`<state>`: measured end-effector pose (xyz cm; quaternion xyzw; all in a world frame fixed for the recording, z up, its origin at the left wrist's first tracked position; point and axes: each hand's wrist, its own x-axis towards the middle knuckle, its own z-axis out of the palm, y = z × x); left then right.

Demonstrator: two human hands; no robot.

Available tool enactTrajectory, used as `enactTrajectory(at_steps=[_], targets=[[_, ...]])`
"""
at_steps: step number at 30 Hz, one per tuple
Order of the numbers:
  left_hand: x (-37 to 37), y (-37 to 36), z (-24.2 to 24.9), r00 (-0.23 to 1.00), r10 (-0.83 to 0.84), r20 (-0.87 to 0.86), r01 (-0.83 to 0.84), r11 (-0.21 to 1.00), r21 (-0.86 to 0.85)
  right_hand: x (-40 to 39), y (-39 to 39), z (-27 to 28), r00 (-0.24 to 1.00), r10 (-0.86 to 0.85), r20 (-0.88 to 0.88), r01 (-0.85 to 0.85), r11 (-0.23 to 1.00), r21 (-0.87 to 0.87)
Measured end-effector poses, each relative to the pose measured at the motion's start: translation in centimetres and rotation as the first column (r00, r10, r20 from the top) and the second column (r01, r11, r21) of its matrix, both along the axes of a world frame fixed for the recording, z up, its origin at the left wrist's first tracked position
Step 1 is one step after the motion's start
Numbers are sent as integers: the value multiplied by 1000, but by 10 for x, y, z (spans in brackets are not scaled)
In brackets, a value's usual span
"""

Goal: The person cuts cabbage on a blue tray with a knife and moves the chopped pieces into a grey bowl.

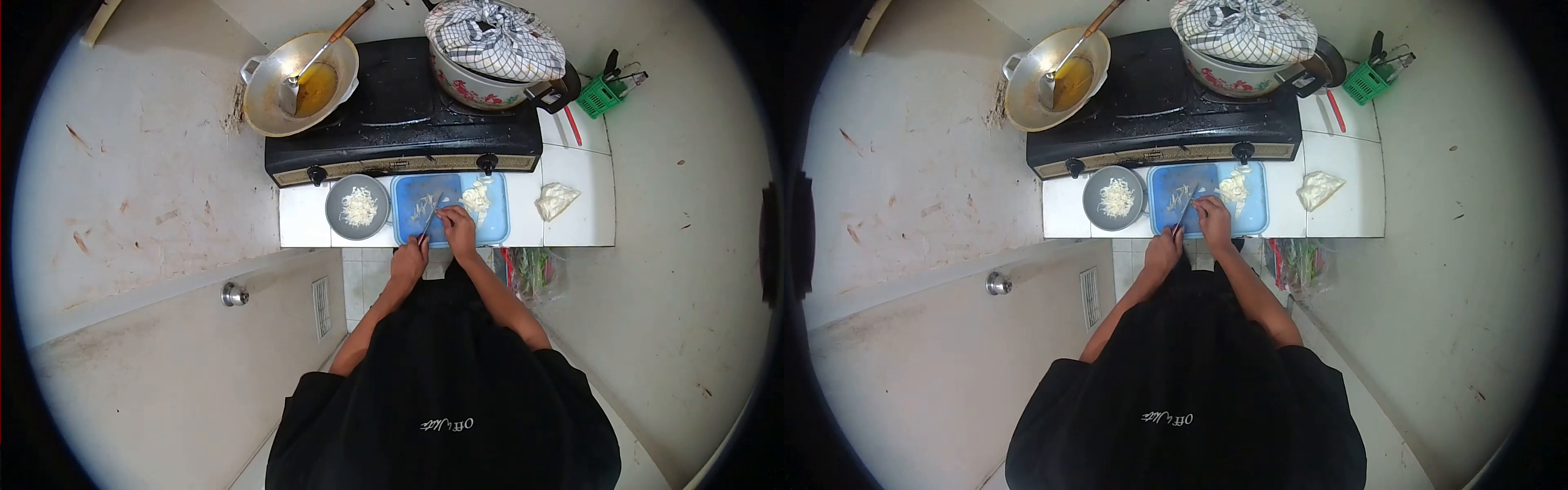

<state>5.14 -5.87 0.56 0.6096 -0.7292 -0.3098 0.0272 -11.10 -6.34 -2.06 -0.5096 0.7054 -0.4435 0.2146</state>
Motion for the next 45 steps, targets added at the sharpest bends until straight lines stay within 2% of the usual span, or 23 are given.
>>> enactTrajectory(at_steps=[3,9,12,28,31,33,37,42,45], targets=[[0,6,-2,999,16,-51,-15,1000,13,0,1,1,1000,-6,14,6,1000,6],[0,11,8,999,34,-29,-32,997,73,0,2,1,1000,5,-2,-6,1000,-22],[0,13,5,998,31,-49,-28,998,50,0,2,1,999,-3,41,4,1000,-28],[-14,1,-14,999,22,-33,-24,998,-51,3,0,1,1000,-2,15,2,1000,-17],[-15,5,-6,1000,11,13,-10,998,-56,0,2,1,1000,-15,14,15,1000,-9],[-6,11,-1,993,5,117,0,999,-46,2,2,1,1000,-10,9,10,1000,13],[6,12,-2,992,-8,123,15,998,-57,2,2,2,999,20,-26,-21,999,-42],[-3,9,0,998,61,27,-61,998,-11,2,4,2,1000,-16,16,16,1000,-16],[1,8,4,998,54,-39,-52,998,34,0,4,-2,1000,-10,4,10,1000,-21]])
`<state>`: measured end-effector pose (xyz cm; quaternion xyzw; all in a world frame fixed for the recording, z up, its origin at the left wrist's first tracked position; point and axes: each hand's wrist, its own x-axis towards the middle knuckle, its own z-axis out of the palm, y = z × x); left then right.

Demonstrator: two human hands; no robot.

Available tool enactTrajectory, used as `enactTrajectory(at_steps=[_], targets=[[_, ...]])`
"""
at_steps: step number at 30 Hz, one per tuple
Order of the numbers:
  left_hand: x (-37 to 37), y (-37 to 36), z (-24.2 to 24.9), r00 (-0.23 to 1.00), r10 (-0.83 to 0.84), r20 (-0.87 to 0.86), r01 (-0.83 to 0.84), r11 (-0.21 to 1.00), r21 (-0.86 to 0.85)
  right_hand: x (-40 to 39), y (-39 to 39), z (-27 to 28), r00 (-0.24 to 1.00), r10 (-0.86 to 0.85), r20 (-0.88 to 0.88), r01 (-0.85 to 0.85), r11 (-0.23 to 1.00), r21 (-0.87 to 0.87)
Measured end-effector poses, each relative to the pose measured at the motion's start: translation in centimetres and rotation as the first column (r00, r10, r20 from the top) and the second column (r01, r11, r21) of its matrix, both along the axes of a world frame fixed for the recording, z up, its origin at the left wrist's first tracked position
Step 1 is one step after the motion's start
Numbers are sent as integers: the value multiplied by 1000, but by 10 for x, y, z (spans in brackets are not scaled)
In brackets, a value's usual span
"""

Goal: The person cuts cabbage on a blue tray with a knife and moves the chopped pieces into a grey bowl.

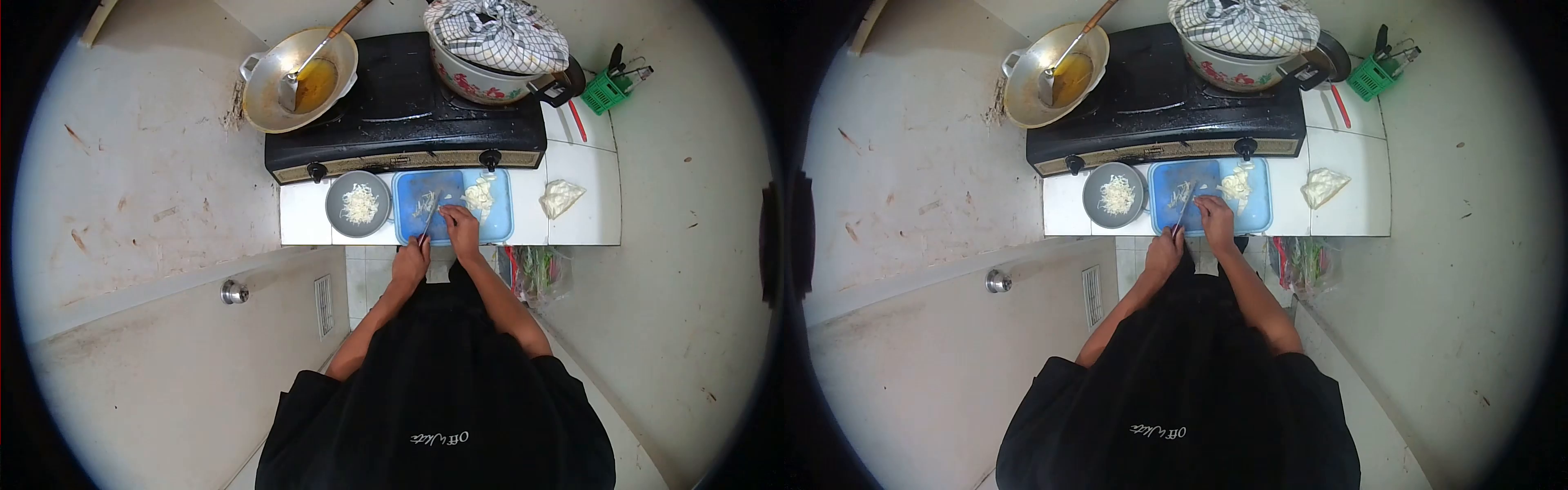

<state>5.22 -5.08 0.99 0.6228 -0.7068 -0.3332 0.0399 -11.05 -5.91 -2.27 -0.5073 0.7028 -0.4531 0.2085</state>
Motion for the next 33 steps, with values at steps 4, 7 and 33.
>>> enactTrajectory(at_steps=[4,7,33], targets=[[0,6,4,1000,-24,-16,24,999,23,0,1,-2,1000,-3,9,3,1000,-18],[-3,7,5,1000,-14,-13,14,1000,28,-2,0,1,1000,1,1,-1,1000,4],[10,10,-1,980,-79,182,91,994,-60,2,0,7,996,2,-87,-3,1000,-21]])
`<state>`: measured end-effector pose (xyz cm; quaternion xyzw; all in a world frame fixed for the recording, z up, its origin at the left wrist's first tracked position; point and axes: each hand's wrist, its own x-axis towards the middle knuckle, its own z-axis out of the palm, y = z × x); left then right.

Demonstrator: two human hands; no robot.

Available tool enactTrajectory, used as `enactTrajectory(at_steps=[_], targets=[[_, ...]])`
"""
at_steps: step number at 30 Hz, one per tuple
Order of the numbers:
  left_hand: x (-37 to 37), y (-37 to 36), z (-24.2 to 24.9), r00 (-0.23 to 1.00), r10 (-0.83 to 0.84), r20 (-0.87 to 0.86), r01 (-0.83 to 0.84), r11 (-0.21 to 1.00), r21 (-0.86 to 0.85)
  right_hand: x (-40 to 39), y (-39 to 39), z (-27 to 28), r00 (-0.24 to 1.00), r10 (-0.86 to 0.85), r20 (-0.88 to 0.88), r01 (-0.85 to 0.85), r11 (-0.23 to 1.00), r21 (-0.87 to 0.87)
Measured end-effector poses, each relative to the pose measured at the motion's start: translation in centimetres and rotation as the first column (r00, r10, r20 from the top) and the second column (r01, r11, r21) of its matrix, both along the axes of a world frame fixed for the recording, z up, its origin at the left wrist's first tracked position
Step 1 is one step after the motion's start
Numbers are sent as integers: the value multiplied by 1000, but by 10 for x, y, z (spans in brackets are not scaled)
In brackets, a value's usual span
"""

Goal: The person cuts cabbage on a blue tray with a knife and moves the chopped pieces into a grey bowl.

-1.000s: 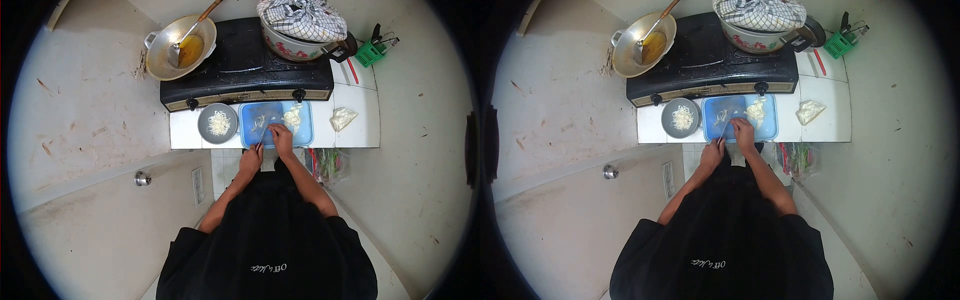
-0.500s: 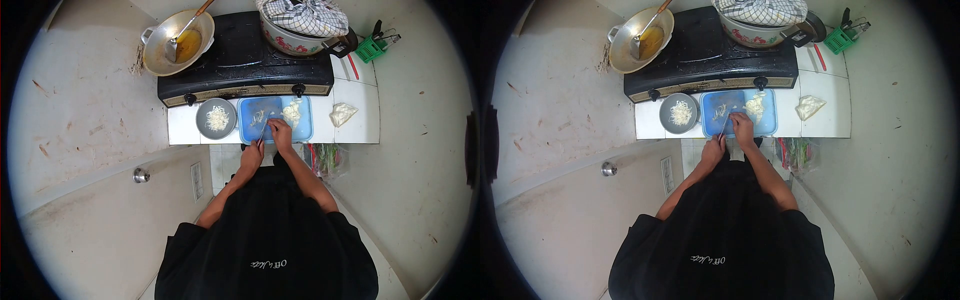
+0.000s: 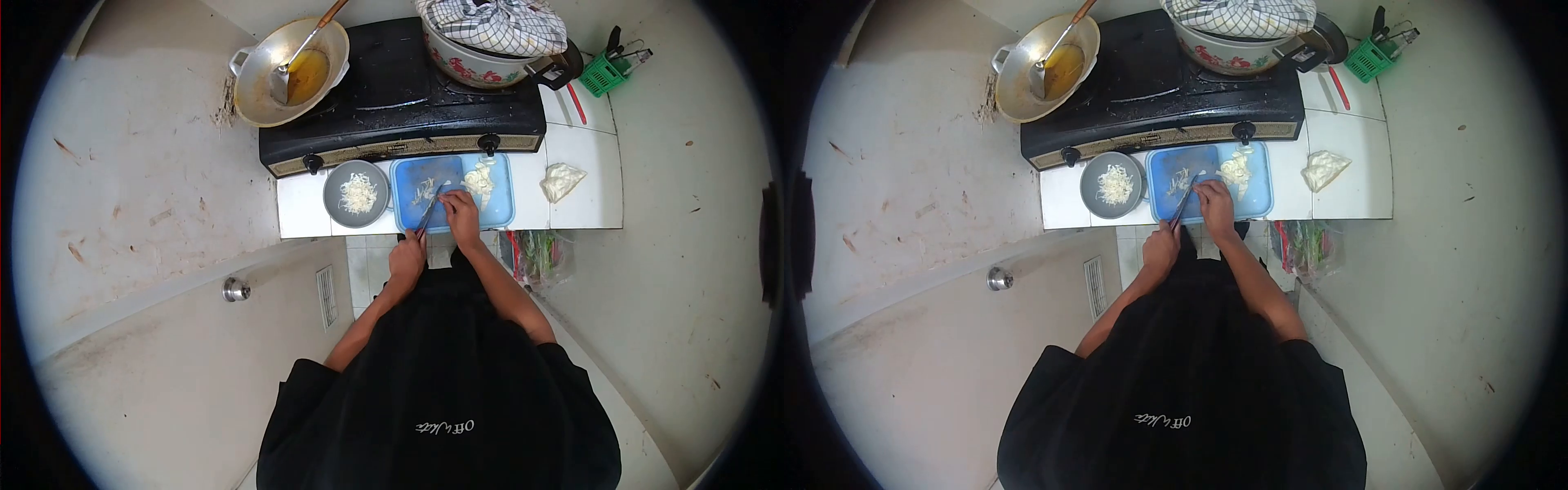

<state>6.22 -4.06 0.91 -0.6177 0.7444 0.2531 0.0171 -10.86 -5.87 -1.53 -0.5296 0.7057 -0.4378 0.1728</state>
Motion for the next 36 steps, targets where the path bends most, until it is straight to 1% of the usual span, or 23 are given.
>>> enactTrajectory(at_steps=[1,3,4,6,9,13,15,19,21,25,28,30,34,36], targets=[[0,0,1,1000,-7,4,7,1000,2,0,0,1,1000,-7,4,7,1000,2],[-1,1,1,998,55,-29,-54,998,33,0,0,2,999,-22,47,21,1000,11],[-3,0,0,998,58,-27,-57,998,35,0,1,2,999,-19,48,18,1000,14],[-9,-6,0,988,94,-125,-89,995,45,0,0,0,998,-30,59,29,999,22],[-14,-9,6,987,64,-150,-56,997,57,0,0,-3,1000,-15,14,15,1000,-24],[-20,-4,9,987,42,-153,-36,999,41,-2,4,-3,998,31,-47,-33,999,-26],[-20,-4,8,991,46,-125,-42,998,41,-3,4,-5,996,49,-78,-51,999,-15],[-21,-1,7,988,47,-149,-45,999,18,-4,2,-3,996,58,-69,-59,998,-14],[-23,1,5,989,44,-140,-43,999,12,-4,3,-2,997,51,-59,-53,998,-40],[-26,-1,2,986,70,-148,-63,997,51,-4,3,-3,995,57,-83,-60,998,-35],[-28,-4,-5,982,67,-176,-60,997,42,-3,1,-3,998,52,-45,-53,998,-17],[-32,-8,-10,977,98,-190,-88,994,57,-3,1,-3,999,37,-30,-38,998,-40],[-32,-11,-10,988,70,-139,-68,998,16,-2,0,-4,999,39,-32,-40,998,-47],[-26,-10,-7,998,35,-53,-34,999,19,-3,1,-4,998,46,-37,-48,998,-42]])
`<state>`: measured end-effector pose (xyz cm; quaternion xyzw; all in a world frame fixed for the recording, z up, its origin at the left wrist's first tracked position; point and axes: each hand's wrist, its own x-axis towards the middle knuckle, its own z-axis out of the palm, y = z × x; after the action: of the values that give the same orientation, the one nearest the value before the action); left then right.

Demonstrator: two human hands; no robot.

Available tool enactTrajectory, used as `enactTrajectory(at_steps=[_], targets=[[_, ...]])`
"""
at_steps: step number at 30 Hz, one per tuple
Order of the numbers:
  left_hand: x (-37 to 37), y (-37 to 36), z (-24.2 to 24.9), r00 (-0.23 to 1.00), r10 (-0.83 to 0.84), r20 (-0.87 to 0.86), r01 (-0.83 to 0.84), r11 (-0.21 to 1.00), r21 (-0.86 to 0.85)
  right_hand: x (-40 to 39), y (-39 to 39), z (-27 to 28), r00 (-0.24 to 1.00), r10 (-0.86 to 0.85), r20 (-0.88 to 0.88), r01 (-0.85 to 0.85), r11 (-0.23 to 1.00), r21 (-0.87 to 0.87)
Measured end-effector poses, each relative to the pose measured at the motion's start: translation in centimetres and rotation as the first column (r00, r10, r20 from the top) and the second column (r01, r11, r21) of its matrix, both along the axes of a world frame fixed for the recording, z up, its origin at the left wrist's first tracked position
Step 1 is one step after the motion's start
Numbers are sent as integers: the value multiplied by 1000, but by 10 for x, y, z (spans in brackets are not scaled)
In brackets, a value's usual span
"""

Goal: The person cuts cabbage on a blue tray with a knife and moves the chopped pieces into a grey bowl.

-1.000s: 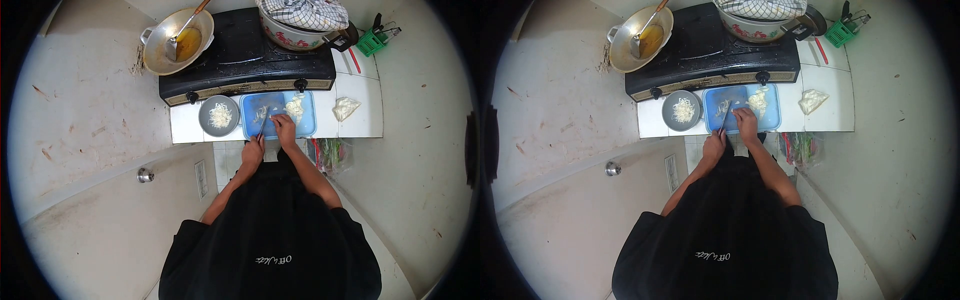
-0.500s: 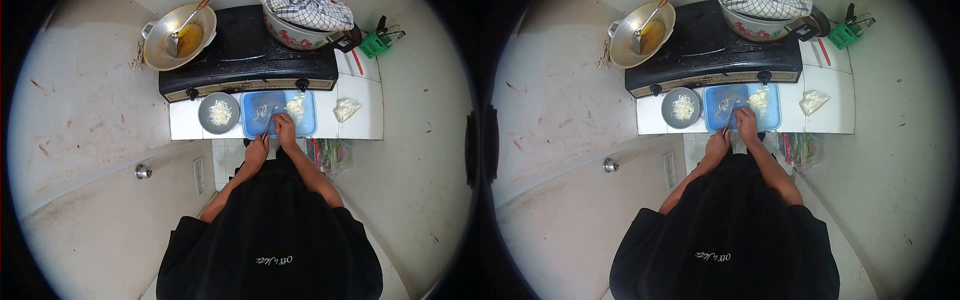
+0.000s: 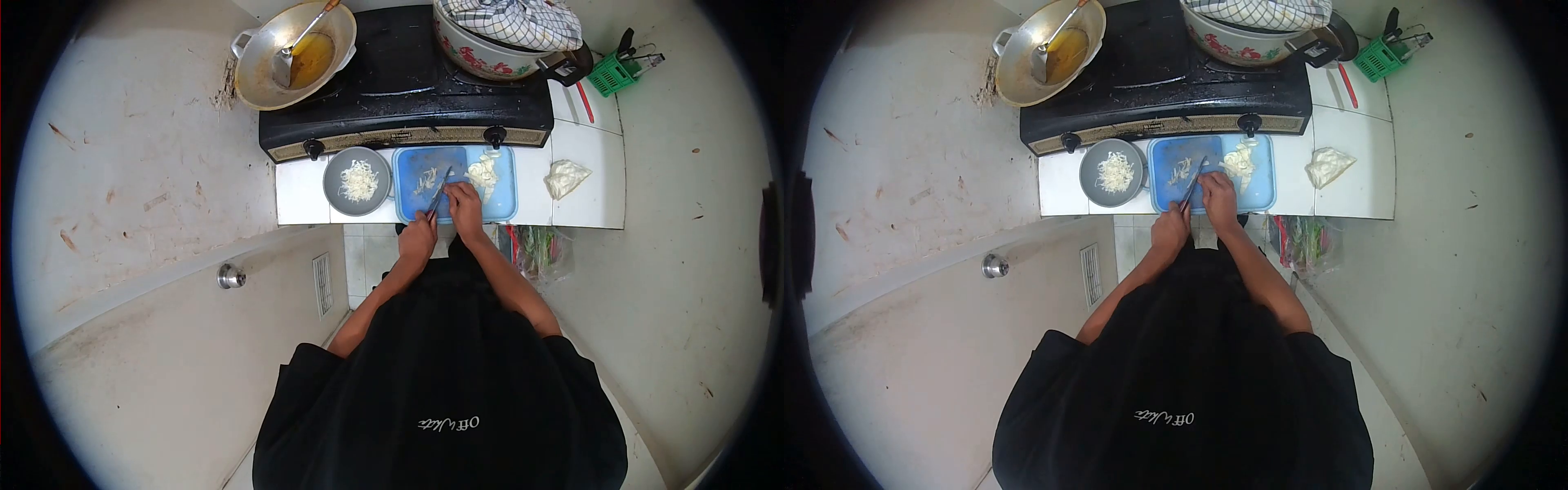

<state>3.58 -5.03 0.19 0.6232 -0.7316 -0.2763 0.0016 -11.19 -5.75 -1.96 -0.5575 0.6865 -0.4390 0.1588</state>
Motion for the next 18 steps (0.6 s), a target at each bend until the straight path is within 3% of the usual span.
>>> enactTrajectory(at_steps=[4,12,18], targets=[[19,5,7,997,-11,72,7,999,49,-1,0,1,1000,10,26,-11,999,38],[10,1,12,984,97,-147,-81,990,112,-4,9,-6,988,68,-140,-69,998,1],[3,5,20,986,91,-137,-71,987,142,-3,9,-12,988,57,-142,-56,998,17]])
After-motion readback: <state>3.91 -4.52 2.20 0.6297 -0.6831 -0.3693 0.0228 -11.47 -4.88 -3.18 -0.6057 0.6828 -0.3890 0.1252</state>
